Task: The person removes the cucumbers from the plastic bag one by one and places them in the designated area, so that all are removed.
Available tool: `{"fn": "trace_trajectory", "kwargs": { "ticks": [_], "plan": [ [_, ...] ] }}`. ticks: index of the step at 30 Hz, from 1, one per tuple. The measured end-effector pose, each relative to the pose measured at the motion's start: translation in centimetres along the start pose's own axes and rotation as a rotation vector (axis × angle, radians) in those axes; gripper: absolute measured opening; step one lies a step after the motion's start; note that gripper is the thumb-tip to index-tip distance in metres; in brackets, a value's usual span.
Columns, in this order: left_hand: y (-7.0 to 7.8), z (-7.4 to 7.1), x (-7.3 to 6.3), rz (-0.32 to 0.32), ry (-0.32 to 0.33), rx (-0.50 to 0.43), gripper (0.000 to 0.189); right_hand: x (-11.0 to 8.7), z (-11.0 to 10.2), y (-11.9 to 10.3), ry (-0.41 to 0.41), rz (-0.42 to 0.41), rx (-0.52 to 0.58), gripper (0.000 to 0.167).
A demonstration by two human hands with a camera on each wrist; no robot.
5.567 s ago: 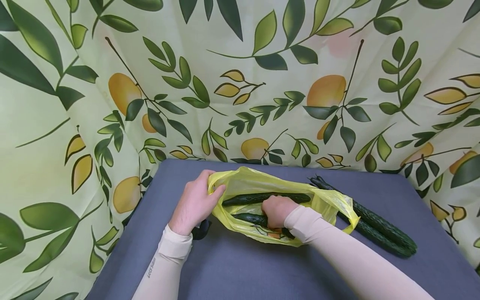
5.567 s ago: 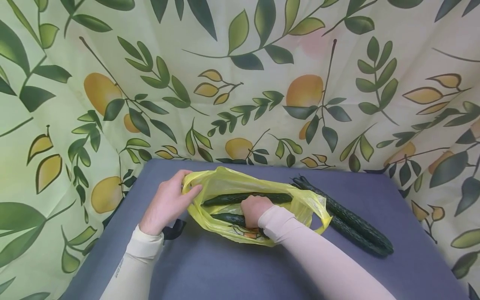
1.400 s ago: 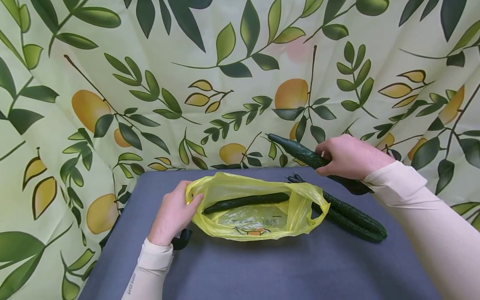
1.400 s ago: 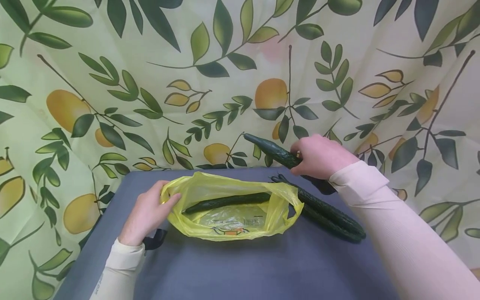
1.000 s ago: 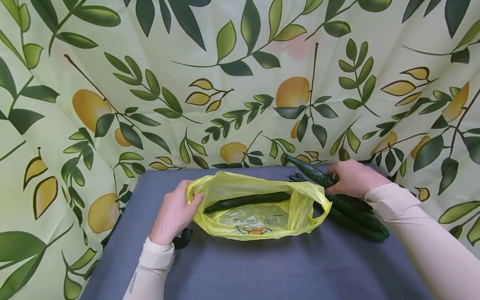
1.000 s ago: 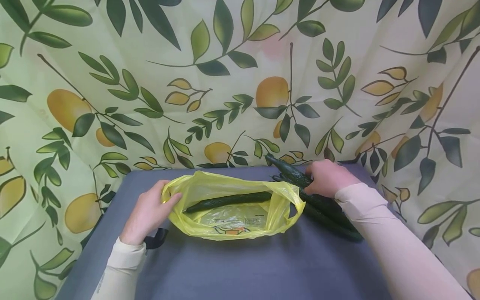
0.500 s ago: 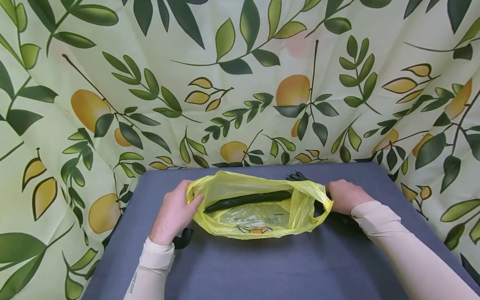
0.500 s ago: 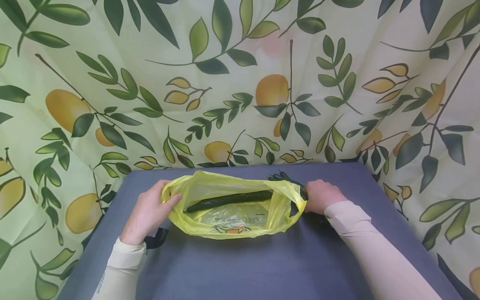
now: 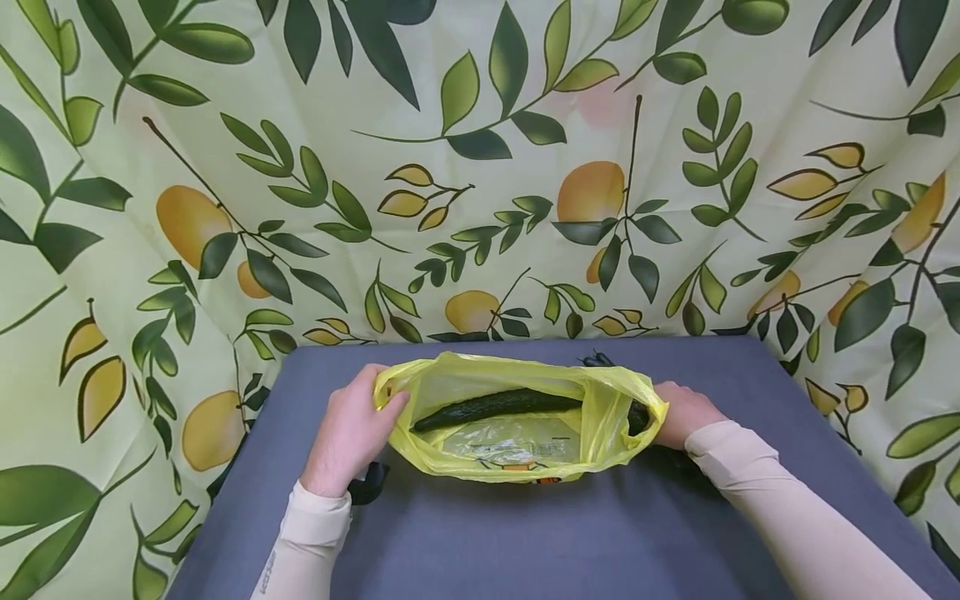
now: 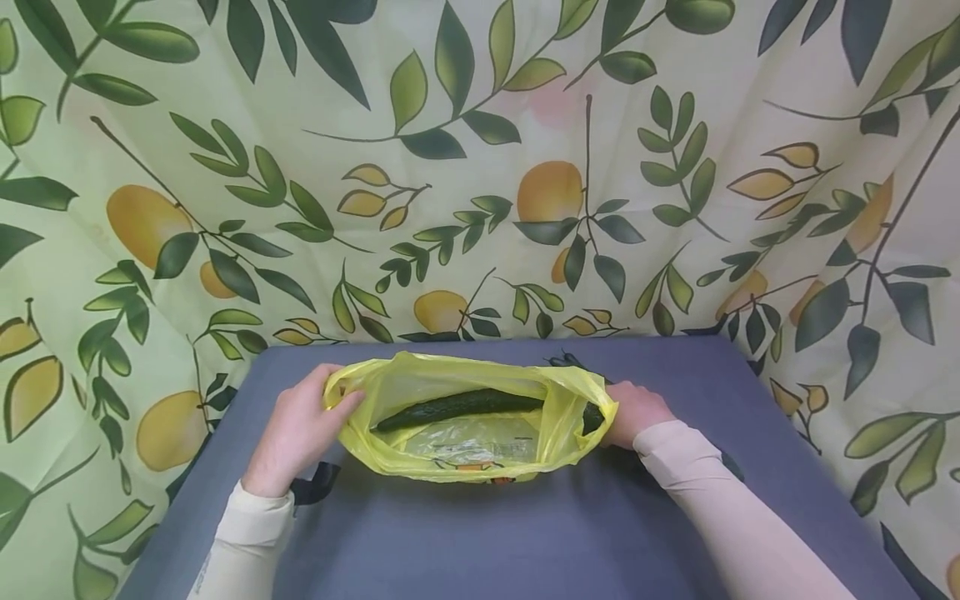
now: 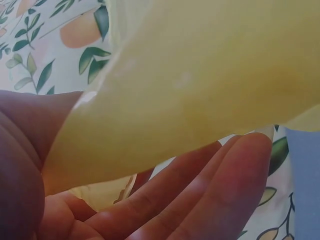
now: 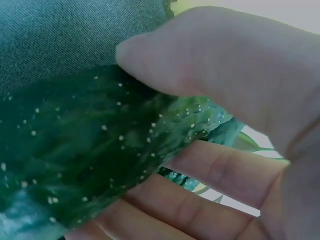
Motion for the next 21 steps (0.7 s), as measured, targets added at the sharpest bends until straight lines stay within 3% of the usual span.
{"fn": "trace_trajectory", "kwargs": {
  "ticks": [4, 8, 21],
  "plan": [
    [0.17, 0.09, 0.2, 0.005, 0.002, 0.0, 0.035, 0.18, -0.01, 0.33, 0.031, 0.009, 0.011, 0.022],
    [0.16, 0.02, 0.16, 0.006, 0.004, 0.01, 0.035, 0.58, -0.26, 0.47, 0.037, -0.011, -0.05, 0.021],
    [0.09, 0.39, 0.1, 0.0, -0.01, 0.017, 0.036, 0.82, -0.38, 0.75, -0.057, 0.012, -0.041, 0.026]
  ]
}}
Point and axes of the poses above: each hand's wrist, its own x-axis towards the middle knuckle, its own z-axis out of the palm, y = z × x, the point moved 8 cm from there along x, towards the middle knuckle
